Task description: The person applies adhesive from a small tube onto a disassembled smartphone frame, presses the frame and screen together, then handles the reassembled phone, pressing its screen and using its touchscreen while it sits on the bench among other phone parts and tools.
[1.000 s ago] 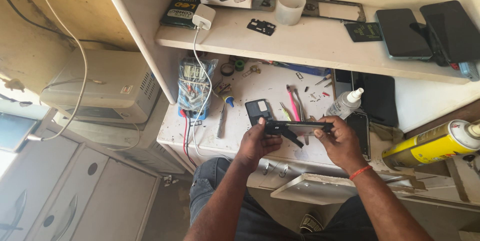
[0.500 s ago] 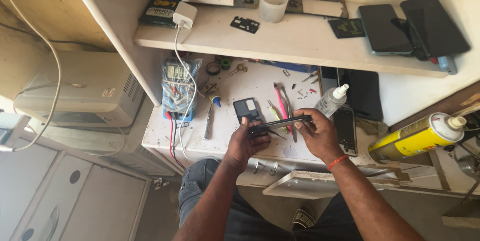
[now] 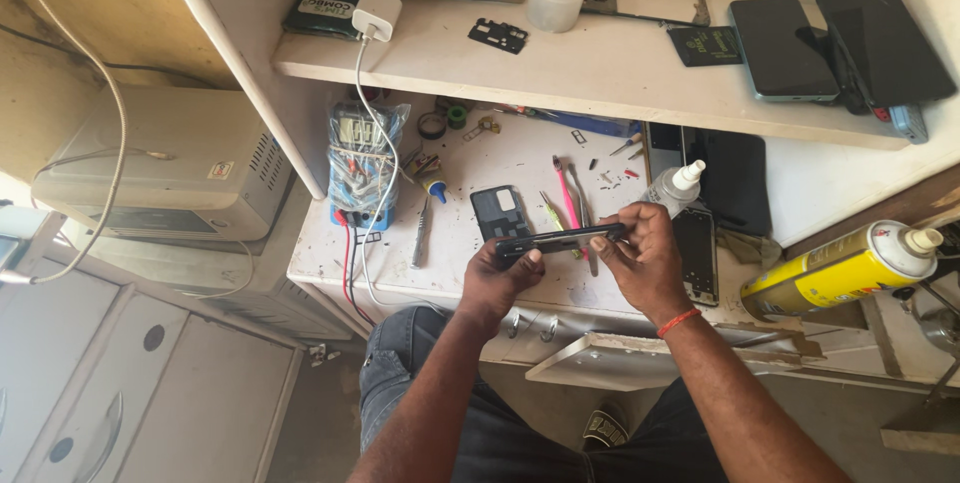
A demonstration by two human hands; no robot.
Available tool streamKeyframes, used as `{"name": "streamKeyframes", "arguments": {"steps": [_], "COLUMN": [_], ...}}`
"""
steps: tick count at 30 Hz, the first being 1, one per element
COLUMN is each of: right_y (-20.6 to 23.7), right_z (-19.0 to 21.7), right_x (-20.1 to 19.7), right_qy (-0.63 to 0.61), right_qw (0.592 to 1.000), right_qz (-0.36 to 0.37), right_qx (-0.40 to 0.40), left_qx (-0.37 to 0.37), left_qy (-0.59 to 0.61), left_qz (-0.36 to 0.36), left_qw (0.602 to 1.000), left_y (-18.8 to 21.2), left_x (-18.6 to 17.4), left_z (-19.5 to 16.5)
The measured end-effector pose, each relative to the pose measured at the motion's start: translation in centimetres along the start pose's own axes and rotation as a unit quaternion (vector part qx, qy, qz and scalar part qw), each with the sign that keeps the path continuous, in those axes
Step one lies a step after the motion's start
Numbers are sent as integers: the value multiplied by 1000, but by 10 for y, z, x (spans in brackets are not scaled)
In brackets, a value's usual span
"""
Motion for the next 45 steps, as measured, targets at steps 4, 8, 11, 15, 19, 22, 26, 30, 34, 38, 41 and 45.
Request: {"name": "streamKeyframes", "arguments": {"steps": [4, 8, 11, 15, 19, 22, 26, 30, 34, 38, 41, 45], "right_y": [-1, 4, 10, 15, 18, 19, 20, 23, 25, 24, 25, 28], "right_z": [-8, -1, 8, 16, 26, 32, 35, 39, 37, 37, 42, 61], "right_x": [-5, -6, -6, -4, -2, 0, -2, -5, -6, -6, -7, -3], "right_qy": [-16, 56, 80, 107, 135, 148, 204, 232, 239, 252, 272, 305], "right_qw": [1000, 997, 993, 989, 984, 982, 973, 963, 960, 957, 951, 932], "right_qz": [-15, -29, -37, -49, -60, -62, -77, -99, -104, -97, -99, -110], "right_qx": [1, -37, -75, -90, -105, -102, -77, -97, -102, -103, -104, -161], "left_qx": [-4, 3, 0, 8, 5, 1, -2, 15, 15, 11, 10, 4], "left_qy": [-5, -12, -41, -57, -63, -62, -48, -75, -98, -114, -127, -126], "left_qz": [-8, -24, -16, -14, -16, -18, -12, -7, -9, -2, 4, 4], "left_qw": [1000, 1000, 999, 998, 998, 998, 999, 997, 995, 993, 992, 992], "left_y": [0, -2, -2, -3, -2, -2, -2, -2, -2, -4, -5, -4], "left_x": [-2, -5, -7, -8, -7, -6, -5, -4, -5, -6, -6, -5], "left_z": [3, 5, 7, 7, 6, 4, 3, 2, 6, 9, 10, 10]}}
Point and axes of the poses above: each hand's wrist, its own y-axis away from the middle knuckle, its own x-axis out of the palm, z = x × y, the point moved 7 cm from there along -y, towards the middle knuckle, and after that the axes turned 13 degrees about x, right-handed, at the moved point
